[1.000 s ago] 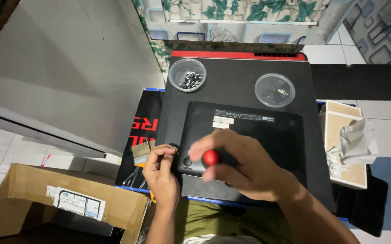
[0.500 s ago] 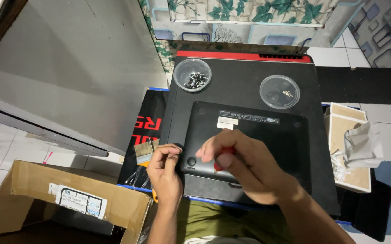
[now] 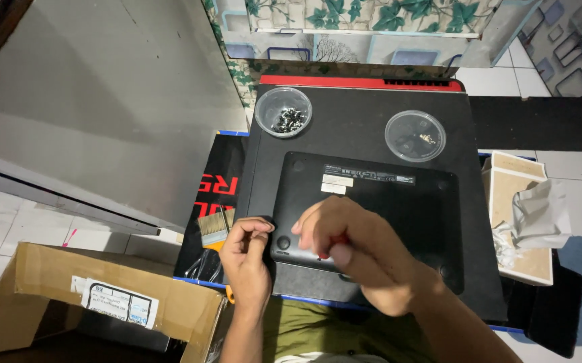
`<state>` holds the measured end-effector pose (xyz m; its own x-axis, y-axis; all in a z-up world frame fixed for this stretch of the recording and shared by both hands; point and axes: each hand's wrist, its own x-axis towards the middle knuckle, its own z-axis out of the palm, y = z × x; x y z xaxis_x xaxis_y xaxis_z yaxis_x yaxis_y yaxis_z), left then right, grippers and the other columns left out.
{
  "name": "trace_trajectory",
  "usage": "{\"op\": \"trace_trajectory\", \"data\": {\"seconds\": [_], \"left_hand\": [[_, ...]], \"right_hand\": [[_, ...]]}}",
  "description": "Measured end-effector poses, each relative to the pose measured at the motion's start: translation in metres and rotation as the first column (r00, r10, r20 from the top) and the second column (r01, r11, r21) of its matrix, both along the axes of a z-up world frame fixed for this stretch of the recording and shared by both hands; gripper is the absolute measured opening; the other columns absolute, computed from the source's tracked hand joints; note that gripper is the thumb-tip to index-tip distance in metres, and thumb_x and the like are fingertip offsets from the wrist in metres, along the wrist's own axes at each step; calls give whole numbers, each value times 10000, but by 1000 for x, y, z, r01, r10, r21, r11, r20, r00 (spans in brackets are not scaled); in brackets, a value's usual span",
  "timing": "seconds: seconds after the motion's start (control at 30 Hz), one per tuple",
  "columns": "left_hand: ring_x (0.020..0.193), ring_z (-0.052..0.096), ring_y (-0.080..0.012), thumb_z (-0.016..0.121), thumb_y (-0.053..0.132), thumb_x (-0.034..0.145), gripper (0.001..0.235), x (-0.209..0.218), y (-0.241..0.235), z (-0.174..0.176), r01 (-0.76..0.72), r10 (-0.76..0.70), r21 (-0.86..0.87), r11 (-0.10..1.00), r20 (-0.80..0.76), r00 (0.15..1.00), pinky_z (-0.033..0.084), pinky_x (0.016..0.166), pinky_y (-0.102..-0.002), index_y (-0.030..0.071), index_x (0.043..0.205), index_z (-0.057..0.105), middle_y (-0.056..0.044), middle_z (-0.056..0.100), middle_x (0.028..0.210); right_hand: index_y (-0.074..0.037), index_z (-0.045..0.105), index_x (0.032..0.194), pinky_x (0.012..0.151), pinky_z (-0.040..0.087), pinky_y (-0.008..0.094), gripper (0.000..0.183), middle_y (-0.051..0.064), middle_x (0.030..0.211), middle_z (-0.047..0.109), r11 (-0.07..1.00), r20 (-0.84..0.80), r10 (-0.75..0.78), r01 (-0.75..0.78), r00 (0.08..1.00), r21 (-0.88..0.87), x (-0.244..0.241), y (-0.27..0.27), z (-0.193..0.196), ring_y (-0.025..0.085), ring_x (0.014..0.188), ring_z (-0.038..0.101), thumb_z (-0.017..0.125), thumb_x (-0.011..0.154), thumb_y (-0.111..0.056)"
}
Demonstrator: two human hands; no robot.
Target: The person uses a screwdriver to remove screws from the bottom of a black laptop and places them into a small plastic container. The person continues to unscrew multiple fasteners from the laptop base while seated.
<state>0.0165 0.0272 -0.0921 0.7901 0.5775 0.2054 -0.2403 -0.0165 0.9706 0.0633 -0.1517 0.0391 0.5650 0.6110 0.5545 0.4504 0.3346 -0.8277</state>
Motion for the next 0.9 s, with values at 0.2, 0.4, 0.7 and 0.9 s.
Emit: {"op": "trace_trajectory", "data": {"seconds": [0.2, 0.4, 0.7, 0.9], "left_hand": [[874, 650, -162, 561, -11, 907, 150, -1, 1, -2, 19, -19, -8, 1000, 14, 1000, 490, 818, -258, 65, 833, 668, -70, 678, 870], [975, 617, -225, 615, 54, 882, 164, -11, -5, 20, 132, -171, 447, 885, 48, 984, 474, 882, -336, 99, 977, 740, -73, 682, 982], [924, 576, -243, 636, 145, 942, 197, -19, -16, 26, 331, -395, 598, 730, -27, 918, 457, 852, -364, 81, 1094, 743, -44, 709, 1041], [818, 581, -184, 706, 161, 933, 96, -18, -21, 26, 294, -324, 514, 806, -34, 945, 477, 770, -298, 114, 925, 789, -3, 748, 867]], "right_hand": [[-179, 622, 917, 1052, 498, 381, 205, 5, 995, 474, 961, 307, -161, 220, 938, -166, 12, -6, -7, 180, 1050, 490, 666, 937, -378], [-77, 590, 1251, 1010, 576, 349, 244, 112, 1249, 698, 929, 193, -171, 223, 966, -294, 8, -16, 5, 258, 1196, 716, 502, 1054, -191], [-154, 628, 1329, 909, 501, 352, 308, 72, 1147, 574, 895, 401, -225, 351, 888, -274, 11, -27, -5, 233, 1067, 563, 548, 1054, -268], [-139, 597, 1347, 916, 535, 331, 315, 92, 1136, 561, 908, 378, -231, 339, 896, -248, 10, -29, -5, 213, 1062, 589, 500, 1079, -274]]}}
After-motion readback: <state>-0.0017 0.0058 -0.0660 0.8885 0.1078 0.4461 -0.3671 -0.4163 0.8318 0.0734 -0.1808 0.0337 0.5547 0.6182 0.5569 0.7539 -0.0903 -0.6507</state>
